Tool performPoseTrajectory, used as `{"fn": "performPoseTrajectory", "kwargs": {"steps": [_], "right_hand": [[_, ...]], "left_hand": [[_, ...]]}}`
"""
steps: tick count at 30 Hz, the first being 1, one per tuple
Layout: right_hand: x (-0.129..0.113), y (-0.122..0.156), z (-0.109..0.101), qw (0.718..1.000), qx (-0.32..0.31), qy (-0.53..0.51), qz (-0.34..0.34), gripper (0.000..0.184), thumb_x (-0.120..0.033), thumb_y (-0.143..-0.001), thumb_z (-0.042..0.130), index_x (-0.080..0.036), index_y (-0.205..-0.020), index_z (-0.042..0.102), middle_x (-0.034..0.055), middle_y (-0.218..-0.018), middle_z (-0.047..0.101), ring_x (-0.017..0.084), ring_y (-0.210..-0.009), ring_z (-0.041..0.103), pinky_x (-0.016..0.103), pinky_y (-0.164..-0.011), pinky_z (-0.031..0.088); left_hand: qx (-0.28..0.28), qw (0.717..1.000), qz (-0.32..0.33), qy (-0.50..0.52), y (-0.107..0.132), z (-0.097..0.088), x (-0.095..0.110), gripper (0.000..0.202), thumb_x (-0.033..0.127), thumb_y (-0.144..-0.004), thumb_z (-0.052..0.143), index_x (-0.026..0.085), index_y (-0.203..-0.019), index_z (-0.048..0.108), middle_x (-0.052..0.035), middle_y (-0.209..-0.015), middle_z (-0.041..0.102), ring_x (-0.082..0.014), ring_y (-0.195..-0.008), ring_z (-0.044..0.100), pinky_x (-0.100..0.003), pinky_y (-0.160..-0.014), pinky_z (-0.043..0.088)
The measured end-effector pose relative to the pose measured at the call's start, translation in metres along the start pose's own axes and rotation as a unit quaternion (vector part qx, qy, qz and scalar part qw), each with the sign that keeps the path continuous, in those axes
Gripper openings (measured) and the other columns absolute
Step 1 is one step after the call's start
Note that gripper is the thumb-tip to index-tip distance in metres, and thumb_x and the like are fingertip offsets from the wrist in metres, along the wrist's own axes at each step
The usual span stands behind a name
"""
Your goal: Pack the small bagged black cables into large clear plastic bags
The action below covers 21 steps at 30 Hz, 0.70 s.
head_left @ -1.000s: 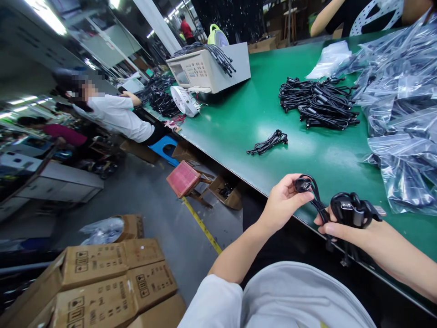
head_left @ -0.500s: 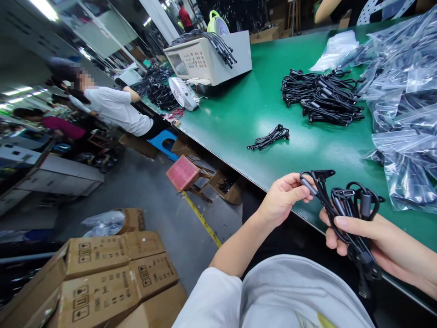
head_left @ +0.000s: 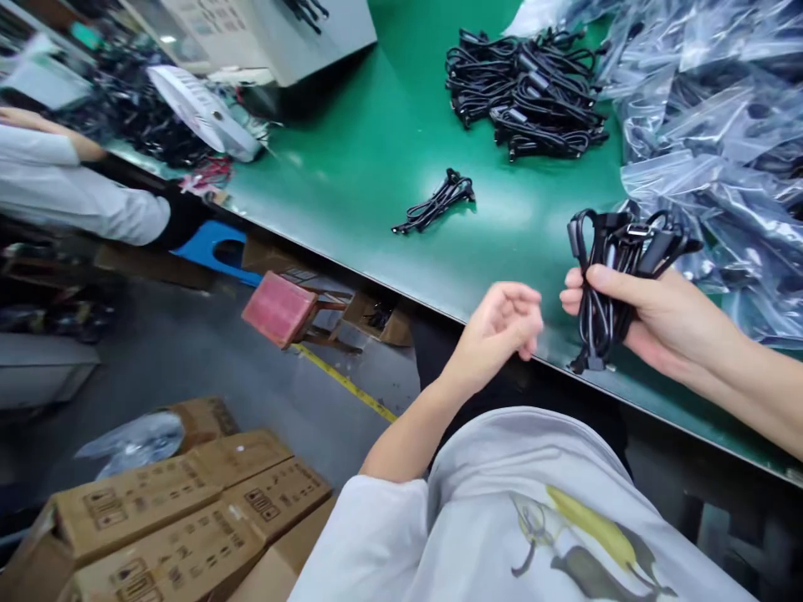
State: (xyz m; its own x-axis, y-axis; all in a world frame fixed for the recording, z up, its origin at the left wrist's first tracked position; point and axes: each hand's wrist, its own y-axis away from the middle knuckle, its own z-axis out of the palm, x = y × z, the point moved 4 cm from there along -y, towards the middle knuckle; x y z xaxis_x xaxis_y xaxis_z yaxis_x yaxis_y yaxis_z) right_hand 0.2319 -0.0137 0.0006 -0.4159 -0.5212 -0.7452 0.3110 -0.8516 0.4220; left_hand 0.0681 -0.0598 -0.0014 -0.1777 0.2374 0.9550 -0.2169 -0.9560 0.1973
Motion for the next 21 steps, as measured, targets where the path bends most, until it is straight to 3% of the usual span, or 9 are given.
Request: {"fn": "performPoseTrajectory", "kwargs": {"steps": [3,7,13,17,21], "right_hand": [[-0.009,-0.002,-0.006,0.999,0.029,-0.022,-0.029,0.021,-0.030,-0.067,0.090,-0.020,-0.080,0.079,0.0010,-0.086,0.076,0.014,-0.072,0.073,0.021,-0.065,0.064],[-0.010,0.001,-0.004,0.999,0.027,-0.016,-0.039,0.020,-0.031,-0.069,0.089,-0.019,-0.082,0.078,0.0007,-0.086,0.075,0.014,-0.073,0.073,0.021,-0.064,0.064],[-0.009,0.002,-0.002,0.997,0.005,-0.008,-0.070,0.018,-0.030,-0.073,0.087,-0.020,-0.084,0.078,-0.0011,-0.086,0.075,0.013,-0.074,0.073,0.021,-0.067,0.064],[-0.012,0.000,-0.004,0.997,0.008,-0.006,-0.081,0.017,-0.032,-0.074,0.086,-0.021,-0.085,0.078,-0.0013,-0.088,0.074,0.015,-0.078,0.073,0.024,-0.071,0.065],[-0.014,0.000,-0.007,0.995,-0.006,0.002,-0.098,0.017,-0.032,-0.076,0.085,-0.025,-0.089,0.077,-0.0021,-0.093,0.075,0.017,-0.089,0.073,0.028,-0.084,0.064]], "left_hand": [[-0.083,0.993,-0.060,-0.065,0.017,0.019,-0.010,0.041,0.043,-0.079,0.080,0.017,-0.104,0.060,0.0009,-0.078,0.066,-0.0074,-0.063,0.059,-0.021,-0.062,0.048],[-0.051,0.985,-0.031,-0.164,0.022,0.031,-0.007,0.038,0.046,-0.077,0.081,0.017,-0.093,0.062,0.0021,-0.072,0.066,-0.0078,-0.061,0.058,-0.022,-0.064,0.048],[-0.043,0.989,-0.034,-0.135,0.016,0.030,-0.008,0.034,0.048,-0.087,0.070,0.016,-0.098,0.063,0.0013,-0.072,0.066,-0.0090,-0.060,0.062,-0.022,-0.062,0.053],[0.022,0.988,0.009,-0.152,0.013,0.017,-0.010,0.031,0.043,-0.089,0.069,0.017,-0.104,0.062,0.0005,-0.079,0.066,-0.0093,-0.065,0.065,-0.022,-0.065,0.054],[0.144,0.940,0.161,-0.263,0.010,0.002,-0.001,0.021,0.034,-0.089,0.070,0.020,-0.104,0.063,-0.0011,-0.089,0.069,-0.0102,-0.075,0.065,-0.024,-0.074,0.055]]}}
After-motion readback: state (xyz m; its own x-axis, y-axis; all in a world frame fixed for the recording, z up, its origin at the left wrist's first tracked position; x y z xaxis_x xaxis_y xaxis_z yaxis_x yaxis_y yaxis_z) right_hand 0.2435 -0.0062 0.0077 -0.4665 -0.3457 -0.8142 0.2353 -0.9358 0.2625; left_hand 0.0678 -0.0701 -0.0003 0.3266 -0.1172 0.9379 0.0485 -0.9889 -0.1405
